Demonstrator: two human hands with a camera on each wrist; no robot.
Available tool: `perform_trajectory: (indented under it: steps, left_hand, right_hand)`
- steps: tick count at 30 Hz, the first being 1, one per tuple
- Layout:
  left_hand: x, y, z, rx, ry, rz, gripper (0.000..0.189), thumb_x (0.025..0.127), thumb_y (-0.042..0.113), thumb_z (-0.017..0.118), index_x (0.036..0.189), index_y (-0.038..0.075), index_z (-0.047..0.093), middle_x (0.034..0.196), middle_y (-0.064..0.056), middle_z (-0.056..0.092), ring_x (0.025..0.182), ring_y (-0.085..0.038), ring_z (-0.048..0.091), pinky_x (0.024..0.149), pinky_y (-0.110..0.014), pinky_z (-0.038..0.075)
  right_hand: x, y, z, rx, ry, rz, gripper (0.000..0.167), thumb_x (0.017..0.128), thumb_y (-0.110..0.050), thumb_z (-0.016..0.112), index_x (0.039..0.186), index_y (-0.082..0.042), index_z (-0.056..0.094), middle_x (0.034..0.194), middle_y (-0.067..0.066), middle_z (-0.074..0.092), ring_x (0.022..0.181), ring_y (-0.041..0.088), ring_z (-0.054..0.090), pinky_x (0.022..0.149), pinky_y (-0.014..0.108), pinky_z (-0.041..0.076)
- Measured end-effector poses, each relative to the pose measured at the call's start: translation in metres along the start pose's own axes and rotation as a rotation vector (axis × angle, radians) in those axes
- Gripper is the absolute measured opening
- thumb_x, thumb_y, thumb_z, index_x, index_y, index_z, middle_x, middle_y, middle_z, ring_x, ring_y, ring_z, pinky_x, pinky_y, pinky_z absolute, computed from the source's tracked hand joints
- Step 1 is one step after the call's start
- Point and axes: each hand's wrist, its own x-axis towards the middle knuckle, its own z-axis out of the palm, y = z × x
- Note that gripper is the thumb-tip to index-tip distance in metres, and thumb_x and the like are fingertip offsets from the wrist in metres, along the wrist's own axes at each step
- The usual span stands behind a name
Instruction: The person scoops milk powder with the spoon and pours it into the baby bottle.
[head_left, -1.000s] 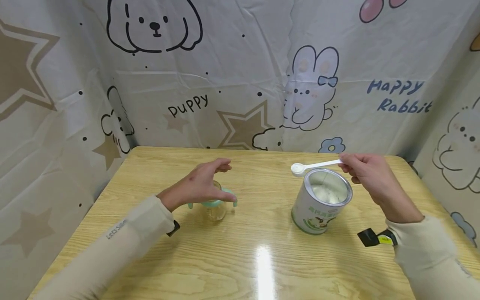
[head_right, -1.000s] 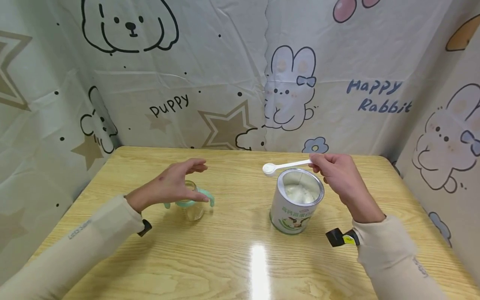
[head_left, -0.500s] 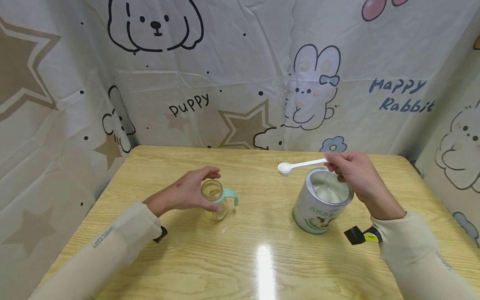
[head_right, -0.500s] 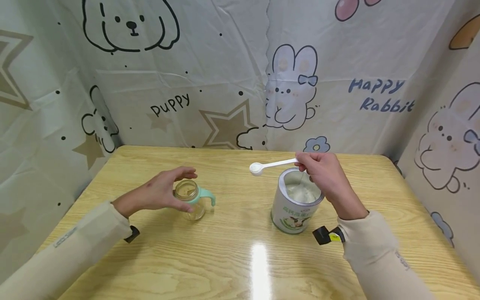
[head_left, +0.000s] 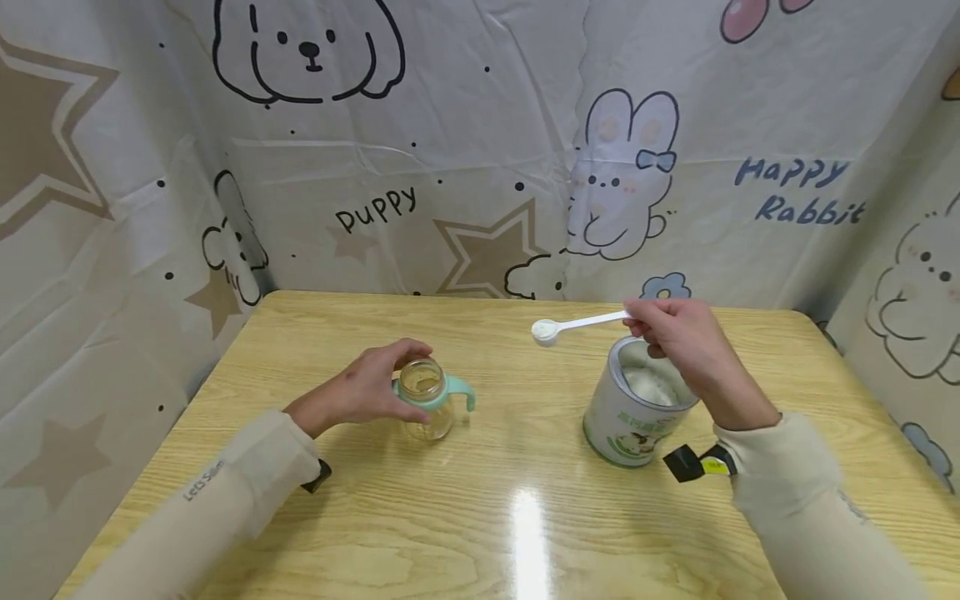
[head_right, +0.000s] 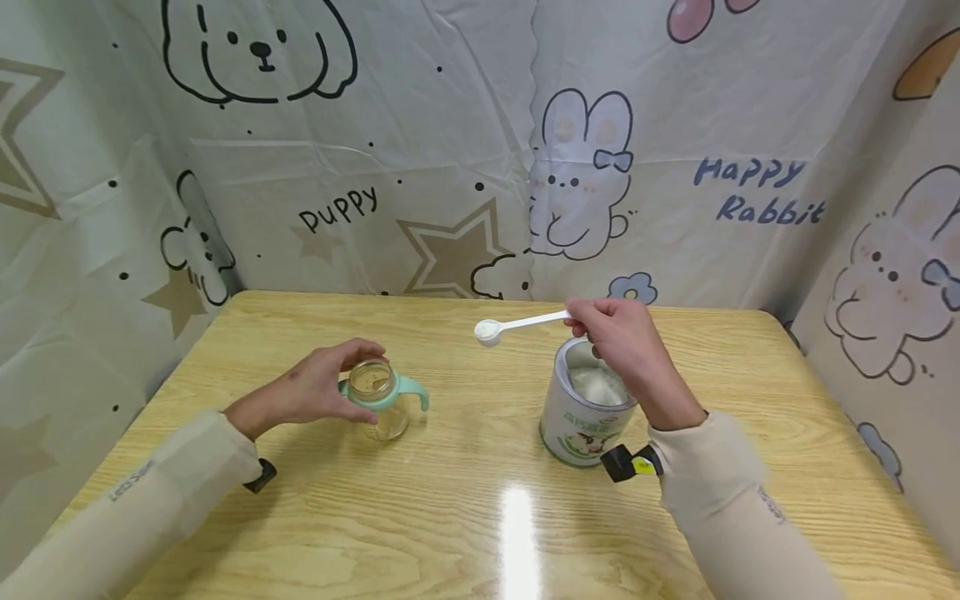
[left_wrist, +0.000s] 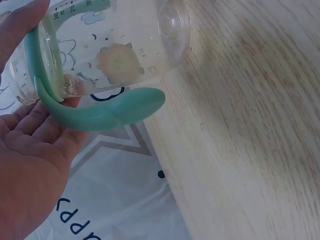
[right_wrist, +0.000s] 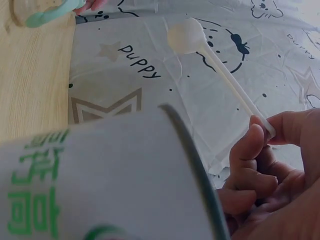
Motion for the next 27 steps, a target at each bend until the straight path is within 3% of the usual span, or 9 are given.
perform_trajectory:
  steps: [12,20,27]
  left_hand:
    - [0.007,-0.009,0.0,-0.064,0.02,0.01,0.082,0.07,0.014,0.093,0.138,-0.001,0.049,0.131,-0.016,0.06,0.125,-0.037,0.056,0.101,-0.052,0.048]
    - [0.012,-0.013,-0.003,-0.096,0.022,-0.034,0.083,0.07,0.012,0.093,0.139,-0.002,0.048,0.131,-0.017,0.06,0.12,-0.033,0.059,0.098,-0.049,0.05]
    - [0.014,-0.015,-0.006,-0.109,0.021,-0.042,0.082,0.072,0.01,0.091,0.139,-0.003,0.047,0.132,-0.019,0.06,0.121,-0.035,0.057,0.098,-0.049,0.05]
  right_hand:
    - [0.009,-0.01,0.021,0.124,-0.033,0.012,0.031,0.102,-0.026,0.057,0.091,0.0,0.069,0.074,-0.008,0.061,0.072,0.008,0.05,0.058,0.02,0.045]
    - [0.011,-0.019,0.038,0.238,-0.071,0.023,0.031,0.102,-0.023,0.059,0.079,-0.005,0.069,0.073,-0.004,0.061,0.064,0.006,0.046,0.052,0.018,0.04]
    - [0.014,-0.023,0.054,0.308,-0.088,0.052,0.03,0.101,-0.022,0.059,0.086,0.002,0.068,0.075,-0.003,0.06,0.062,0.006,0.046,0.05,0.016,0.042]
